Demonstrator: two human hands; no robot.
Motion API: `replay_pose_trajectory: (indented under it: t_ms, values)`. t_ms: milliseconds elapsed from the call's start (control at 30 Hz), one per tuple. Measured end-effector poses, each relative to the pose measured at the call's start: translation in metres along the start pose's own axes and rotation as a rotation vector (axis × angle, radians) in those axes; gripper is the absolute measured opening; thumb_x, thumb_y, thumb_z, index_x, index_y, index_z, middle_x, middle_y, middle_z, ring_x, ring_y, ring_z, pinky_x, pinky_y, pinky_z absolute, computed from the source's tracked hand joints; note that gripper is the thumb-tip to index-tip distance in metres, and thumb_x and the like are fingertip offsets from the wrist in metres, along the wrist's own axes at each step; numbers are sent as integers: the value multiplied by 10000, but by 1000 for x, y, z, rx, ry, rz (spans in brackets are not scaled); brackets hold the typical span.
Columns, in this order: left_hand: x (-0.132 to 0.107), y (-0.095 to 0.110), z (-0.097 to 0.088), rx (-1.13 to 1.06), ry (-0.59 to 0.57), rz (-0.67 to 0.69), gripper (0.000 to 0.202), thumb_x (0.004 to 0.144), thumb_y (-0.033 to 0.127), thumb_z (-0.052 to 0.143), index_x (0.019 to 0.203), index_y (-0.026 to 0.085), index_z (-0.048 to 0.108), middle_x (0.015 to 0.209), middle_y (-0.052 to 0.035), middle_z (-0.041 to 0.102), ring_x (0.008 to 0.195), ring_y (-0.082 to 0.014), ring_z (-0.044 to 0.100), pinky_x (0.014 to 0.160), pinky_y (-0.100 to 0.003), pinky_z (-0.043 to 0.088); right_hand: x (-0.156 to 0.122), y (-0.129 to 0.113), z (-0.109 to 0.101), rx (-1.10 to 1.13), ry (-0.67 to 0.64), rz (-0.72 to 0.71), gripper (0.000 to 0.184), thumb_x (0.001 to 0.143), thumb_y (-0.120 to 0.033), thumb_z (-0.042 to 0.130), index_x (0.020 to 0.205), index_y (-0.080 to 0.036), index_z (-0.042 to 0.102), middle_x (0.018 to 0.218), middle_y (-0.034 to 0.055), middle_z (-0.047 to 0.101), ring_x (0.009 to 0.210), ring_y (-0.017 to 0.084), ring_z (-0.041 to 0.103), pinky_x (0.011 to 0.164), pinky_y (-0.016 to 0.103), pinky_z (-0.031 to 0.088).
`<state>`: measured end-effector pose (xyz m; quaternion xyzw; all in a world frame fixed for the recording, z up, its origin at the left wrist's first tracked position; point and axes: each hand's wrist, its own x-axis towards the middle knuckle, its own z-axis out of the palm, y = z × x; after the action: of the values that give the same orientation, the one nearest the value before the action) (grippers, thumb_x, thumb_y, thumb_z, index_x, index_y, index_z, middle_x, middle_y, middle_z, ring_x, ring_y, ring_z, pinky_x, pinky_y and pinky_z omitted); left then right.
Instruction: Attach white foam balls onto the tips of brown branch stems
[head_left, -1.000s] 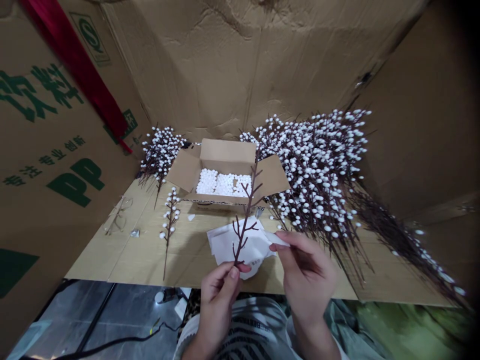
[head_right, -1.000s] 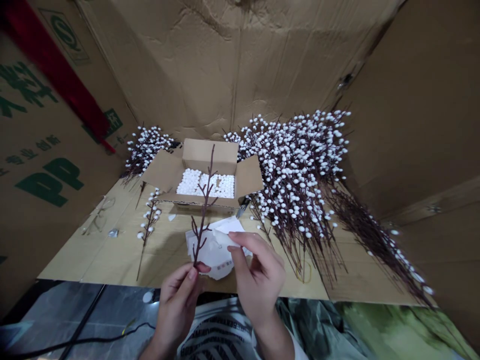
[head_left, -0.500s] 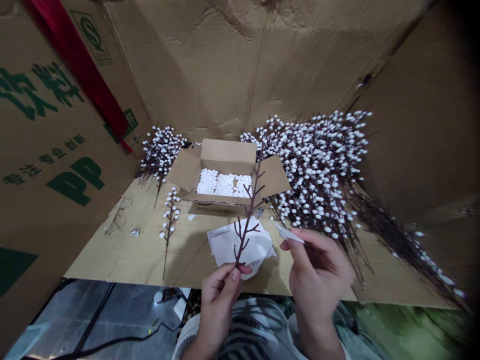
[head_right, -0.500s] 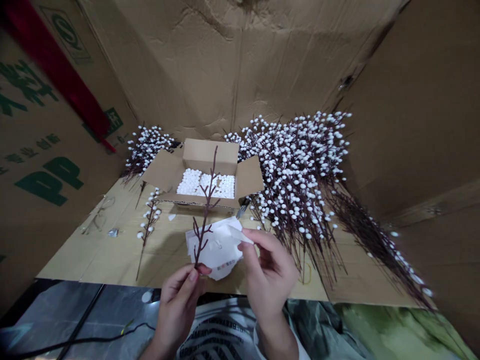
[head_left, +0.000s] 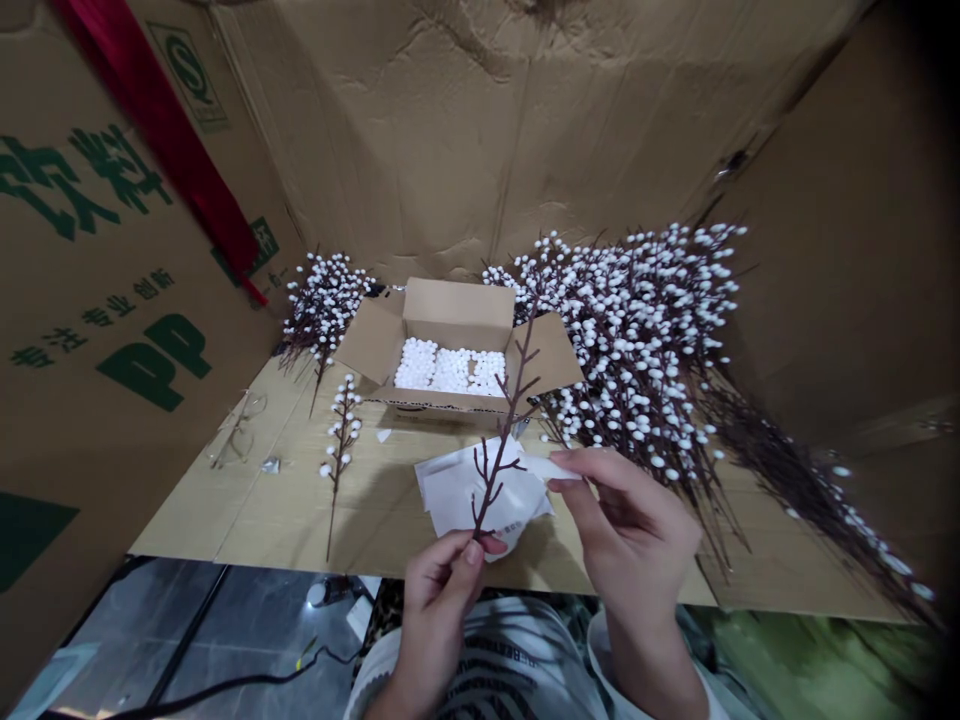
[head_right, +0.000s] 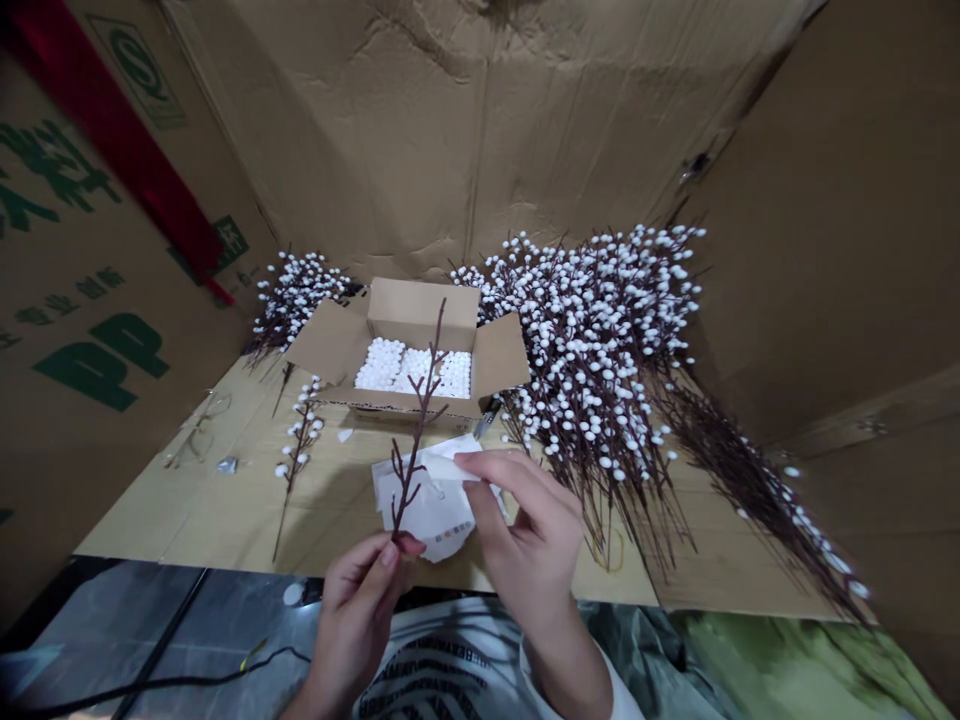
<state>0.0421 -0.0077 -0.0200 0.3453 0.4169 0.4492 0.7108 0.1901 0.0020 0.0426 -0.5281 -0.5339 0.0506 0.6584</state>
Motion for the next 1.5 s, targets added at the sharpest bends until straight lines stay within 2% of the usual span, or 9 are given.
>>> replay_pose_trajectory:
  t_ms: [167, 433, 633, 833, 1000, 1133, 1333, 1500]
  values:
    - [1, 0, -1, 17, 19, 9, 432, 679, 554, 731, 734, 130, 785, 554, -11, 544, 499, -79, 307, 468, -209, 234, -1, 4, -4, 17, 74, 15, 219, 775, -62, 642, 859, -243, 733, 801, 15, 736, 680, 169, 681, 640, 306, 584]
    - [0, 1, -2, 13, -3, 2, 426, 700, 550, 719, 749, 131, 780, 512, 22, 442, 499, -84, 286, 469, -220, 229, 1, -1, -5, 7, -29, -31, 270, 775, -29, 614, 855, -256, 735, 761, -3, 730, 676, 158, 677, 583, 259, 554]
    - [0, 1, -2, 20, -10, 13, 429, 709, 548, 712, 745, 125, 774, 523, 22, 445, 503, -85, 290, 479, -223, 221, 0, 6, -7, -8, 94, 6, 175, 768, -93, 670, 839, -237, 739, 791, 20, 736, 660, 175, 674, 606, 303, 555]
    - [0, 0, -3, 50, -9, 6, 421, 714, 548, 705, 745, 133, 772, 497, 26, 446, 494, -90, 288, 484, -227, 223, 8, 6, -3, -46, 177, 55, 122, 774, -130, 671, 826, -221, 733, 736, 15, 723, 631, 165, 669, 568, 277, 541]
    - [-1, -1, -4, 64, 4, 24, 419, 707, 551, 712, 739, 139, 775, 536, -4, 525, 508, -100, 337, 493, -232, 247, 16, 4, 2, -57, 201, 41, 137, 776, -119, 668, 834, -226, 731, 733, 4, 716, 635, 149, 658, 584, 264, 537]
    - [-1, -2, -4, 71, -9, 31, 431, 709, 559, 705, 728, 134, 771, 512, 6, 509, 487, -91, 321, 481, -227, 239, 18, 4, 4, -59, 220, 47, 130, 781, -130, 662, 845, -220, 732, 721, 4, 716, 598, 144, 651, 544, 256, 528]
    - [0, -2, -3, 56, 15, 34, 410, 701, 552, 717, 730, 148, 775, 531, 0, 538, 492, -88, 333, 480, -220, 243, 17, 4, 3, -47, 174, 36, 127, 773, -123, 667, 813, -223, 735, 733, 2, 718, 604, 145, 656, 533, 250, 524]
    - [-2, 1, 0, 62, 22, 23, 423, 692, 570, 715, 715, 153, 781, 519, 3, 508, 493, -91, 312, 480, -226, 228, 24, 4, 2, -27, 276, 48, 83, 774, -159, 681, 826, -204, 729, 701, 3, 708, 514, 116, 618, 457, 220, 481]
